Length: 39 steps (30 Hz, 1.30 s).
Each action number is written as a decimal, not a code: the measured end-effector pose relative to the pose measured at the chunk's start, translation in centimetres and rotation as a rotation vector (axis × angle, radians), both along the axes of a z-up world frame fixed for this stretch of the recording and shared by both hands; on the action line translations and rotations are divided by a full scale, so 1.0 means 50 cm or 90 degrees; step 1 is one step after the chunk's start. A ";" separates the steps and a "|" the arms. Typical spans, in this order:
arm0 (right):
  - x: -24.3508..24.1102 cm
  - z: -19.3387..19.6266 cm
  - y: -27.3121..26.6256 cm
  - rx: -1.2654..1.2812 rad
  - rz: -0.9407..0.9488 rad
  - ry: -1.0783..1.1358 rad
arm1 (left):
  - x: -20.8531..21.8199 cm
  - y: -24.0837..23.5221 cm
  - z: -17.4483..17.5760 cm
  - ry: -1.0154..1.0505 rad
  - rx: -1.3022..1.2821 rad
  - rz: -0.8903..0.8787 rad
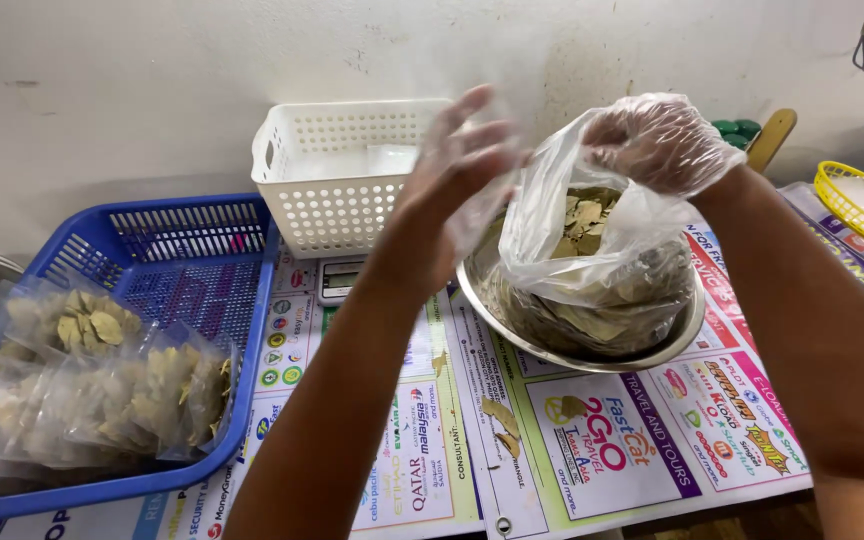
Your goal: Packing dried bay leaves into small plastic bags and organizing them in a basket
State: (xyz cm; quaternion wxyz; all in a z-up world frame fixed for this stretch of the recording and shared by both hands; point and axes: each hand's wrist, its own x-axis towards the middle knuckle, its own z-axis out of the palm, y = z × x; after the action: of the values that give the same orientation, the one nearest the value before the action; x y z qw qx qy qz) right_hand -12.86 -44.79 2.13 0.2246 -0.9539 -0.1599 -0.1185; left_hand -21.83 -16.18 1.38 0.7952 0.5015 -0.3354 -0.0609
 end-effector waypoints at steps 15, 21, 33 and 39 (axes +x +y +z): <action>-0.081 -0.115 -0.162 -0.309 -0.082 0.294 | 0.232 -0.158 -0.123 0.287 0.379 0.005; -0.071 -0.135 -0.167 -0.265 -0.073 0.265 | 0.222 -0.136 -0.109 0.233 0.390 -0.058; -0.010 -0.085 -0.004 -0.377 0.160 -0.050 | 0.122 -0.038 -0.082 0.023 0.179 -0.101; -0.007 -0.102 0.100 -0.474 0.065 -0.016 | 0.004 0.064 -0.155 -0.071 0.281 0.070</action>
State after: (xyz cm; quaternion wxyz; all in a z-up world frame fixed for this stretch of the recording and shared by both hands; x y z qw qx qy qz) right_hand -13.23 -39.79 -2.99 -0.1342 -0.9595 -0.2421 -0.0522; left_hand -21.64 -12.96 -6.36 0.6484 0.6834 -0.3298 -0.0613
